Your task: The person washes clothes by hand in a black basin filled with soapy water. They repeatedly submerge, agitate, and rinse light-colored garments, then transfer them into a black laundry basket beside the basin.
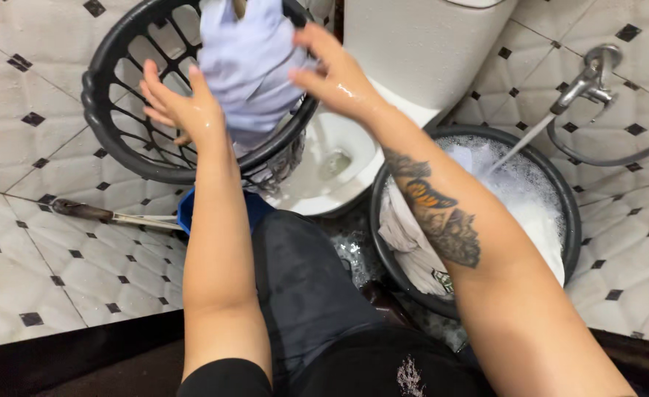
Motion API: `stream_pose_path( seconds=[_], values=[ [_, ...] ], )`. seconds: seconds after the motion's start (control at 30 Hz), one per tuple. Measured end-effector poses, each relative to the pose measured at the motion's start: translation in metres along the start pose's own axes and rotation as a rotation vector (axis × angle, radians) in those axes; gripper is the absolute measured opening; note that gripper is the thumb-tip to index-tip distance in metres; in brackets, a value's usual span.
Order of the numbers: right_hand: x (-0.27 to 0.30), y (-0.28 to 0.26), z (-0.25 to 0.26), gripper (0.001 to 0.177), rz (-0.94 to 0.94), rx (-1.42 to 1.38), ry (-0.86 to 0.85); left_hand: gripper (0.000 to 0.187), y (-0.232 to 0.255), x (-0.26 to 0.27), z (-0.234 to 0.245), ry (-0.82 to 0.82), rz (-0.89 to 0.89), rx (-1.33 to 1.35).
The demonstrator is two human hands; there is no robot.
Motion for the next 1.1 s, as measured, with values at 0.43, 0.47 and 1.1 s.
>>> stream_pose_path(
  seconds=[0.43, 0.47, 1.1],
  values=[
    [0.262, 0.223, 0.074, 0.047, -0.296, 1.147, 0.109, 0.026, 0.016, 0.185, -0.145, -0.877, -0.556, 0.096],
    [0.291, 0.249, 0.089, 0.054, -0.428, 1.132, -0.107, 0.030, -0.013, 0.216, -0.174, -1.068, -0.389, 0.076],
    [0.476, 0.345, 0.133, 0.012, -1.267, 0.666, 0.118, 0.059, -0.258, 0.466, -0.289, -1.856, 0.037, -0.759]
  ],
)
Point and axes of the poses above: each hand's wrist, its own x-axis away from the middle knuckle, its own z-axis out of the back of the hand, y = z × x, the point moved 6 cm from there along -x, towards the middle knuckle, and after that the axes turned 4 degrees about x, right-handed, at the moved point
